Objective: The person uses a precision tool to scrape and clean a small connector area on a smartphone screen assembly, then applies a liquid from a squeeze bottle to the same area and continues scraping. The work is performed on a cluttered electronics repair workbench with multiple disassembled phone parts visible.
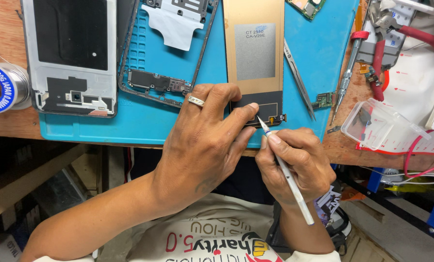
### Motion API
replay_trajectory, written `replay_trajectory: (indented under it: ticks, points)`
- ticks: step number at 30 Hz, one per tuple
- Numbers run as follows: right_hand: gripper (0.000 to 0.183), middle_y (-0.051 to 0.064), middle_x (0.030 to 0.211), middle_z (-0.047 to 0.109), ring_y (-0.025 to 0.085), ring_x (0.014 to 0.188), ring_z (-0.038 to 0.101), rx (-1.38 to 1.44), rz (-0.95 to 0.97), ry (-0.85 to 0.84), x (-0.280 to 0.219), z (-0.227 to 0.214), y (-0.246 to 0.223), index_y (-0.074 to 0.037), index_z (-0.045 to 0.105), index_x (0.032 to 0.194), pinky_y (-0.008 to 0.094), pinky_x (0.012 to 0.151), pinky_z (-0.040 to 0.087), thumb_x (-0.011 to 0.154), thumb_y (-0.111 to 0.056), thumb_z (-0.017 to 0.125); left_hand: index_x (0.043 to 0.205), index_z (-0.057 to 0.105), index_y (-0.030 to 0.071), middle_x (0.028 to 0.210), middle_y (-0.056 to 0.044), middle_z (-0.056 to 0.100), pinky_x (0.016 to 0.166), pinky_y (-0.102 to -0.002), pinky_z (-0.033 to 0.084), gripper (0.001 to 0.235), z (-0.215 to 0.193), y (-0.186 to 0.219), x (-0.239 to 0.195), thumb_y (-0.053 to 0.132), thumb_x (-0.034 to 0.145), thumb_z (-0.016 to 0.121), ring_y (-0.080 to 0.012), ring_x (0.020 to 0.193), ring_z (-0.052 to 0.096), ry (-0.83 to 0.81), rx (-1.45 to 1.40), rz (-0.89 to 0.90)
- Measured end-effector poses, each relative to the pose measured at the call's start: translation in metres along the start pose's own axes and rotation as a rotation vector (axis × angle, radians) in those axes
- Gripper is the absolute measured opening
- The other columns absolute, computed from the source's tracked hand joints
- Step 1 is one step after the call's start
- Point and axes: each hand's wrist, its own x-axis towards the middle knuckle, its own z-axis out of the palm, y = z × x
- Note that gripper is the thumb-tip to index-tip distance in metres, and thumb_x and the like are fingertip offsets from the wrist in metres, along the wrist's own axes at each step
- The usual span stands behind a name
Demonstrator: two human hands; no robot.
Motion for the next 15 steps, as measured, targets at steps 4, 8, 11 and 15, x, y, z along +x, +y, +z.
replay_trajectory:
  ticks: [4, 8, 11, 15]
  points:
    - [0.029, 0.012, 0.1, 0.069, 0.018, 0.076, 0.069, -0.013, 0.0, 0.002, -0.0005, -0.0001, 0.0, -0.004, 0.067, 0.106, 0.025, 0.063, 0.053, 0.088, 0.013, 0.082, 0.119, 0.068, 0.0, 0.12, -0.013, 0.052, 0.101, -0.038, 0.048, 0.03, -0.0004, -0.0002, -0.0004, 0.01, 0.092, 0.077, -0.0294, 0.115, 0.053, -0.003, -0.005, 0.001]
    - [0.028, 0.012, 0.101, 0.069, 0.018, 0.077, 0.069, 0.004, -0.002, 0.002, 0.0002, -0.0003, -0.0001, -0.004, 0.067, 0.106, 0.025, 0.063, 0.053, 0.089, 0.013, 0.082, 0.12, 0.068, 0.0, 0.12, -0.013, 0.052, 0.101, -0.039, 0.048, 0.031, -0.0001, -0.0002, 0.0004, 0.01, 0.092, 0.077, -0.0295, 0.115, 0.053, 0.0, -0.005, 0.0]
    - [0.028, 0.012, 0.101, 0.069, 0.018, 0.077, 0.069, 0.005, 0.001, -0.001, 0.0005, -0.0004, 0.0, -0.004, 0.067, 0.106, 0.025, 0.063, 0.053, 0.088, 0.013, 0.082, 0.12, 0.068, 0.0, 0.12, -0.013, 0.052, 0.101, -0.039, 0.048, 0.031, -0.0004, -0.0002, 0.0003, 0.01, 0.092, 0.077, -0.0298, 0.115, 0.053, 0.0, -0.005, 0.0]
    - [0.029, 0.012, 0.101, 0.069, 0.019, 0.077, 0.069, -0.005, 0.006, 0.002, -0.0024, -0.0014, 0.0017, -0.004, 0.066, 0.106, 0.026, 0.064, 0.053, 0.09, 0.013, 0.082, 0.121, 0.067, 0.0, 0.12, -0.013, 0.052, 0.102, -0.039, 0.048, 0.032, -0.0007, 0.0001, 0.0002, 0.01, 0.092, 0.077, -0.03, 0.116, 0.053, -0.006, -0.004, -0.005]
